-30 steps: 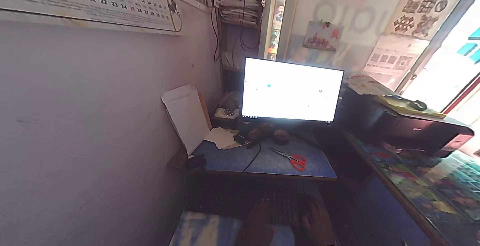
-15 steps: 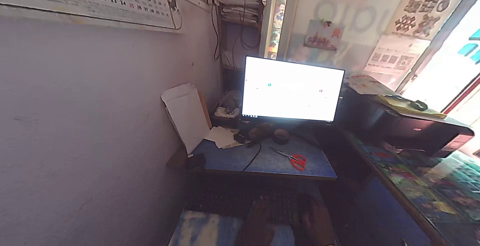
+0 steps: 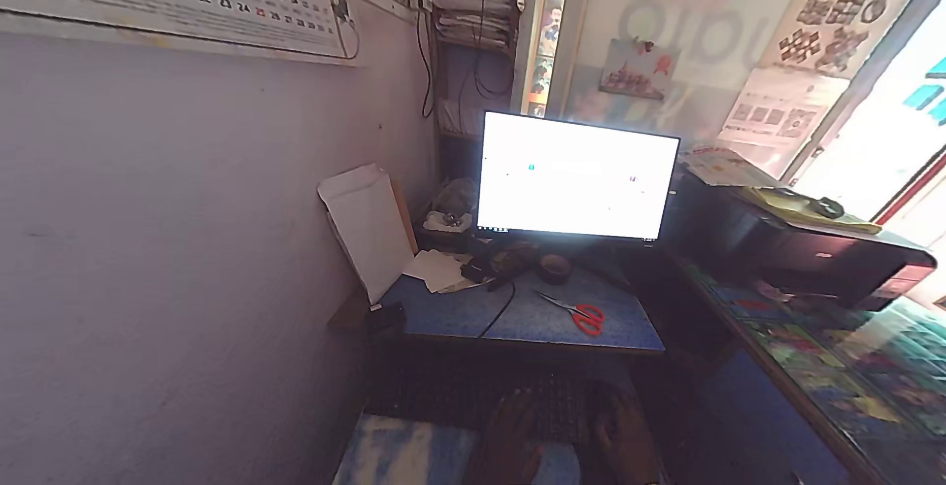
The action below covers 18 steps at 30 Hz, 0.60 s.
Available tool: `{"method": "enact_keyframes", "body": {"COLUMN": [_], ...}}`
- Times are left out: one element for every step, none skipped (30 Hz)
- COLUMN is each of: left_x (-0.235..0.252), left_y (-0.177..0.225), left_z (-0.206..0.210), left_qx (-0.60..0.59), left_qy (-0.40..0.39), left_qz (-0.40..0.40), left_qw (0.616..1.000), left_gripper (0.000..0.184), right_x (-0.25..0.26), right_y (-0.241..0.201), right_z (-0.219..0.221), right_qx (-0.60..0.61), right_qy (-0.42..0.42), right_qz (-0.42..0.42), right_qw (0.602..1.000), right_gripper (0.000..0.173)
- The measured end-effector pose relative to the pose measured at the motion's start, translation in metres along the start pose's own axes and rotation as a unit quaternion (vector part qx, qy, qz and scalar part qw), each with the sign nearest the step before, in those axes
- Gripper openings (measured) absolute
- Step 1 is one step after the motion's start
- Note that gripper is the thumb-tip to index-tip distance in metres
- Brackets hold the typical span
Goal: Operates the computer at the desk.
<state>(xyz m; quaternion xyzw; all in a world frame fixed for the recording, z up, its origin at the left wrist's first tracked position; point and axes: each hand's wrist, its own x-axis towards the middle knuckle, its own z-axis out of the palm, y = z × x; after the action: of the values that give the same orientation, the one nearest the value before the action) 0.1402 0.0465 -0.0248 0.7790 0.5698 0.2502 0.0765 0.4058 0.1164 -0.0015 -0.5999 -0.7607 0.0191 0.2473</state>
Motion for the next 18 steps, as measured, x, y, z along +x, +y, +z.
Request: {"method": "enact_keyframes", "body": {"left_x": [0.000, 0.000, -0.001, -0.001, -0.001, -0.001, -0.001, -0.001, -0.001, 0.000, 0.000, 0.000, 0.000, 0.000, 0.000, -0.001, 0.000, -0.001], "left_y": [0.000, 0.000, 0.000, 0.000, 0.000, 0.000, 0.000, 0.000, 0.000, 0.000, 0.000, 0.000, 0.000, 0.000, 0.000, 0.000, 0.000, 0.000], "left_z": [0.000, 0.000, 0.001, 0.001, 0.001, 0.001, 0.001, 0.000, 0.000, 0.000, 0.000, 0.000, 0.000, 0.000, 0.001, 0.001, 0.001, 0.001], "left_qx": [0.000, -0.001, -0.004, -0.005, -0.004, -0.005, -0.005, -0.003, -0.002, -0.002, -0.004, -0.004, -0.002, -0.001, 0.000, 0.001, 0.001, 0.001], "left_qy": [0.000, 0.000, -0.001, -0.002, -0.002, -0.004, -0.005, -0.004, -0.004, -0.008, -0.011, -0.010, -0.008, -0.006, -0.003, -0.002, -0.002, -0.002], "left_qz": [0.000, -0.001, -0.001, 0.000, 0.000, -0.001, -0.001, 0.000, 0.000, -0.001, -0.002, -0.002, 0.000, 0.001, 0.002, 0.002, 0.002, 0.002], "left_qw": [1.000, 1.000, 1.000, 1.000, 1.000, 1.000, 1.000, 1.000, 1.000, 1.000, 1.000, 1.000, 1.000, 1.000, 1.000, 1.000, 1.000, 1.000], "left_gripper": [0.064, 0.064, 0.064, 0.064, 0.064, 0.064, 0.064, 0.064, 0.064, 0.064, 0.064, 0.064, 0.064, 0.064, 0.064, 0.064, 0.064, 0.064], "right_x": [0.000, 0.000, 0.000, 0.000, 0.000, 0.000, 0.000, -0.001, -0.001, -0.001, -0.001, -0.001, -0.001, -0.001, -0.002, -0.002, -0.002, -0.002], "right_y": [0.001, 0.002, 0.003, 0.003, 0.004, 0.005, 0.006, 0.007, 0.007, 0.007, 0.007, 0.007, 0.008, 0.009, 0.009, 0.009, 0.009, 0.009], "right_z": [0.001, 0.001, 0.002, 0.003, 0.004, 0.005, 0.007, 0.008, 0.008, 0.008, 0.008, 0.008, 0.009, 0.010, 0.010, 0.010, 0.011, 0.011], "right_qx": [0.002, 0.004, 0.005, 0.005, 0.005, 0.005, 0.001, -0.001, -0.001, -0.001, 0.000, 0.000, -0.001, -0.001, -0.002, -0.004, -0.005, -0.005], "right_qy": [-0.002, -0.005, -0.007, -0.008, -0.005, 0.000, 0.005, 0.008, 0.009, 0.008, 0.004, 0.003, 0.004, 0.006, 0.008, 0.011, 0.013, 0.015], "right_qz": [-0.003, -0.004, -0.006, -0.009, -0.014, -0.021, -0.029, -0.034, -0.037, -0.037, -0.036, -0.037, -0.038, -0.040, -0.042, -0.044, -0.047, -0.048], "right_qw": [1.000, 1.000, 1.000, 1.000, 1.000, 1.000, 1.000, 0.999, 0.999, 0.999, 0.999, 0.999, 0.999, 0.999, 0.999, 0.999, 0.999, 0.999], "right_gripper": [0.054, 0.055, 0.055, 0.055, 0.054, 0.052, 0.051, 0.050, 0.049, 0.049, 0.049, 0.049, 0.049, 0.048, 0.047, 0.047, 0.047, 0.047]}}
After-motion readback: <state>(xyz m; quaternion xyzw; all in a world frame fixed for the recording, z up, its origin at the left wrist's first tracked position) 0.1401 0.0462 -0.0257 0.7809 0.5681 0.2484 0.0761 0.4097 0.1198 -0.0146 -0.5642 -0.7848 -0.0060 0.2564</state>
